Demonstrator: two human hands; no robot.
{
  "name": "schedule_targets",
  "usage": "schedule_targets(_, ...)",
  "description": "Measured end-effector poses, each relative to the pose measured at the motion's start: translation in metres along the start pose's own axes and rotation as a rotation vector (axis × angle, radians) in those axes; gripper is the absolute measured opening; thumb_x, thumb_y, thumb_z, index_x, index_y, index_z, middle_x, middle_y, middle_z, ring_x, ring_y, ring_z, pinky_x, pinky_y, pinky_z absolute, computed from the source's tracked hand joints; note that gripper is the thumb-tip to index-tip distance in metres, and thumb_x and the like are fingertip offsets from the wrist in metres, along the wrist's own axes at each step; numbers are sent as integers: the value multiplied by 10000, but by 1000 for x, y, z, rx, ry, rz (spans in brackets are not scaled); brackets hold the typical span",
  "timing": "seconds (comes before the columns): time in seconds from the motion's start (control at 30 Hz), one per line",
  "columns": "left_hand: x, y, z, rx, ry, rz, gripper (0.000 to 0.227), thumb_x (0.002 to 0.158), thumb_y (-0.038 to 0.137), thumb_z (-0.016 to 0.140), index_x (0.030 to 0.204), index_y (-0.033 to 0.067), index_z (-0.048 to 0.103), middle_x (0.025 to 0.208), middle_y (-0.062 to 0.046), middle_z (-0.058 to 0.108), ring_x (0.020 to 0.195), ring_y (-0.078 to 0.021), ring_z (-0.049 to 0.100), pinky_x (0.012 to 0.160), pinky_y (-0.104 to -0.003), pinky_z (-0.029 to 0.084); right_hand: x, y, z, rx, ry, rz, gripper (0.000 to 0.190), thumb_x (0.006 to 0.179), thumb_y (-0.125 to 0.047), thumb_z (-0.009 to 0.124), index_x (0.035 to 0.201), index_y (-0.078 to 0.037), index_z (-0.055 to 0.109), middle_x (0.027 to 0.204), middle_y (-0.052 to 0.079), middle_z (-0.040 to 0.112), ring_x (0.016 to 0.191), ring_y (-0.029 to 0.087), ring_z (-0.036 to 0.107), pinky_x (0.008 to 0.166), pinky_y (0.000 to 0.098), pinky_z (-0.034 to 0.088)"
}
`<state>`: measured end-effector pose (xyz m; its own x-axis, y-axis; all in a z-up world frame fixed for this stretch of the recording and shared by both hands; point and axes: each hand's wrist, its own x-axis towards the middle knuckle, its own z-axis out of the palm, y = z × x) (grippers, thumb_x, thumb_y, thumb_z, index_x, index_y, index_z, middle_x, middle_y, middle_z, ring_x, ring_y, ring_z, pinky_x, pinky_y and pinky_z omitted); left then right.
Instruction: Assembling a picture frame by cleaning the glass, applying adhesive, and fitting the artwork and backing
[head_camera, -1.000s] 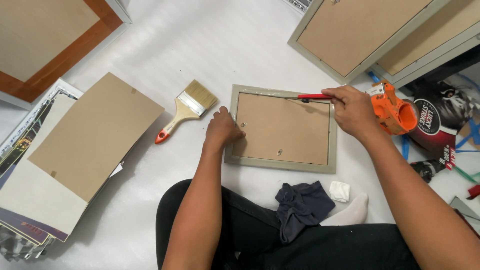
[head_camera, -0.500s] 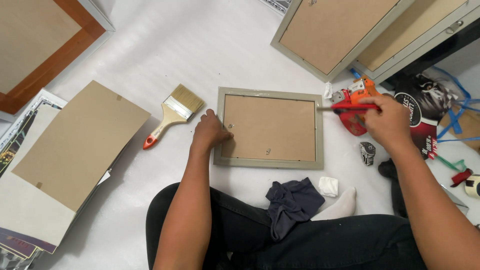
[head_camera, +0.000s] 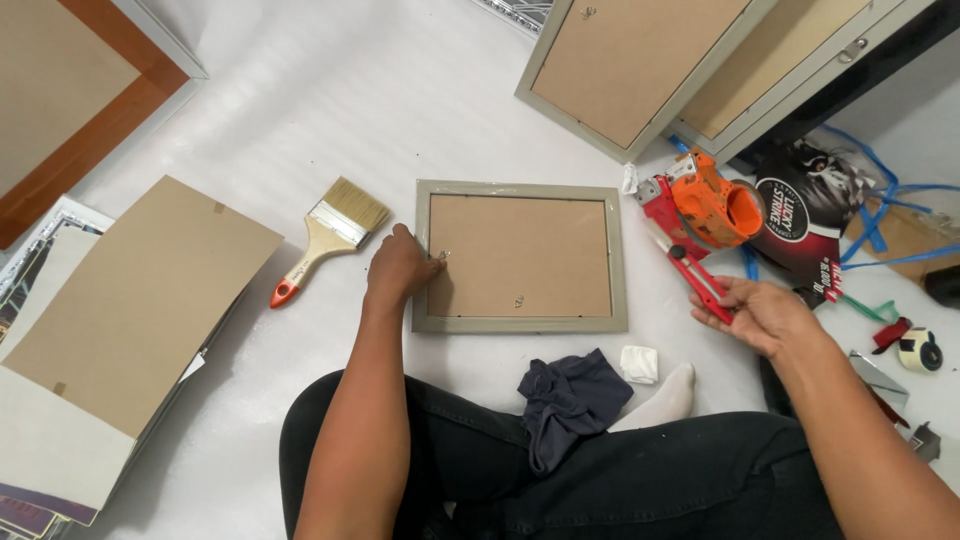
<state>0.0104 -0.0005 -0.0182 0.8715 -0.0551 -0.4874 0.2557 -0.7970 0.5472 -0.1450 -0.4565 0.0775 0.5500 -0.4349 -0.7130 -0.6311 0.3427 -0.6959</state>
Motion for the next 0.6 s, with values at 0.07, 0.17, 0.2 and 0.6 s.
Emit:
schedule_targets(0.07,-3,1,0,9,35,-1,644,815,350,864,1217,-25,529,1043,-186,688,883,-320,730,799,-436,594,-5,9,5,-43,-13,65,564,892,118,303,1453,138,353,1363,322,463,1197,310,585,1050,444,519)
schedule_targets(0.17,-7,1,-2,-8,49,6,695,817,340,862,1264,-25,475,1128,-196,650,944,-344,722,843,-474,583,29,27,-8,-14,-11,115,458,947,94,296,1396,79,381,1285,268,490,1129,275,582,1006,503,526)
schedule_targets(0.2,-12,6,-7,-5,47,10,695,817,340,862,1264,-25,475,1128,-196,650,944,-344,722,843,-474,583,35,31,-10,-10,-8,115,458,947,94,296,1396,79,381,1285,268,490,1129,275,582,1006,503,526)
schedule_targets(0.6,-25,12,-10,47,60,176,366,875,191,773,1106,-79,685,997,-280,729,967,-464,735,802,-536,597,108,76,0,-1422,318,-387,445,785,-530,730,1200,-371,742,1174,-4,687,1163,251,682,906,422,568)
